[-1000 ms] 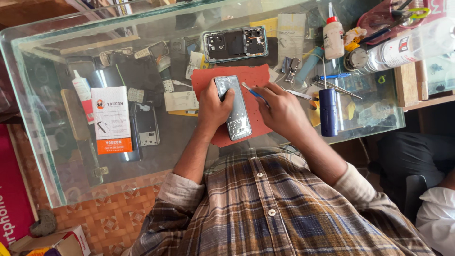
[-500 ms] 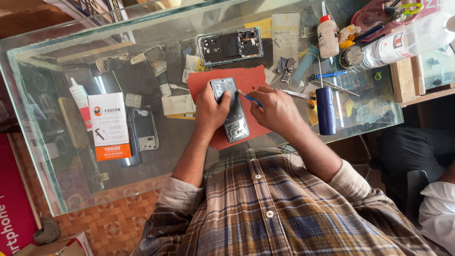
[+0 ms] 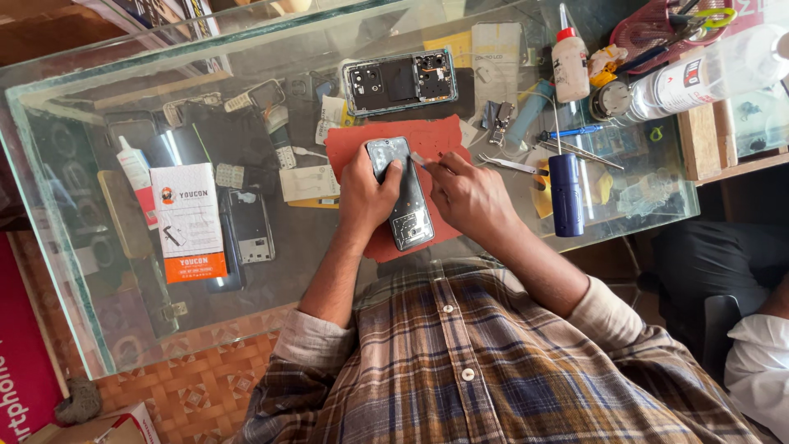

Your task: The person cleans the back of a disassembled smartphone with a blue tool, then applies glue from a bottle to the back panel. They continue to scrape and clean the back surface with the tool, focusing on the camera module area.

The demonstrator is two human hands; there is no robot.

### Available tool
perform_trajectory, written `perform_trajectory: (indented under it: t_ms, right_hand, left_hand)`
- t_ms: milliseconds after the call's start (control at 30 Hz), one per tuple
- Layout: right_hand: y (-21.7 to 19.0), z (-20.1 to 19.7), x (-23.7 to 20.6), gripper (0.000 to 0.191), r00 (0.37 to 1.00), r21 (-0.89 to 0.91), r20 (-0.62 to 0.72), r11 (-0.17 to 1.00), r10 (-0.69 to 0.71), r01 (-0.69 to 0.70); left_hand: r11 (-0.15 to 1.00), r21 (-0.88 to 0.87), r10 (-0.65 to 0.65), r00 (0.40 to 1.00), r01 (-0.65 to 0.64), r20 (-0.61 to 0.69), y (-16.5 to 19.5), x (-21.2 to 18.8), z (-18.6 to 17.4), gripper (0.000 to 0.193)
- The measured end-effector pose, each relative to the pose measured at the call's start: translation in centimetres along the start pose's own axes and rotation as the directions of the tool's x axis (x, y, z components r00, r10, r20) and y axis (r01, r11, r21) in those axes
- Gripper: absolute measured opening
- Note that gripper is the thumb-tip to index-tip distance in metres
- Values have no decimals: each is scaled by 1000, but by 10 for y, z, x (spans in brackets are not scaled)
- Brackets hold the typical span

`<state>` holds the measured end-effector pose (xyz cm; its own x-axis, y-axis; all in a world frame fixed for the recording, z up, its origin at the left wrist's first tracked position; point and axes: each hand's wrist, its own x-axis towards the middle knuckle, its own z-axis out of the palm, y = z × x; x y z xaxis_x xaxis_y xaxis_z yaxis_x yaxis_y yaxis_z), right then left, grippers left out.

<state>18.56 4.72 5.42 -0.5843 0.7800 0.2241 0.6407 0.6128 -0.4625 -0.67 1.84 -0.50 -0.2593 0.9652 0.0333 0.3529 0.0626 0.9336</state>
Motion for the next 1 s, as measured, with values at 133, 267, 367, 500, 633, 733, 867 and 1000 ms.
perform_trajectory:
  t_ms: [133,267,367,500,633,733,867,1000]
  right_hand:
    - [2,1,6,37,998,-63,56,998,-16,19]
    - [5,8,21,32,1000,-50,-9,999,-18,18]
    - [4,12,23,39,994,-11,-48,995,-99,98]
    - [1,13,21,32,998,-51,-48,998,-44,41]
    - [3,12,23,40,998,-82,-15,995,-55,53]
    - [4,8,23,39,996,-68,-27,995,-81,79]
    - [-2,-9,5,41,994,-47,89,996,-67,72]
    - [-22,-38,-39,33,960,-25,267,995,-82,92]
  left_hand:
    - [1000,11,26,1000,-26,-5,0,0,-1,25]
    - [1000,-5,8,1000,-8,4,1,0,-1,25]
    - [1000,7,3,1000,-3,7,2,1,-3,25]
    - [1000,7,-5,1000,5,15,2,1,-3,26]
    - [1000,12,17,1000,-17,10,2,0,-3,26]
    - [1000,17,26,1000,-26,3,1,1,-3,26]
    - [999,-8,53,998,-53,-22,1,-1,-1,25]
    - [999,-31,13,1000,-14,-7,-2,-2,-1,24]
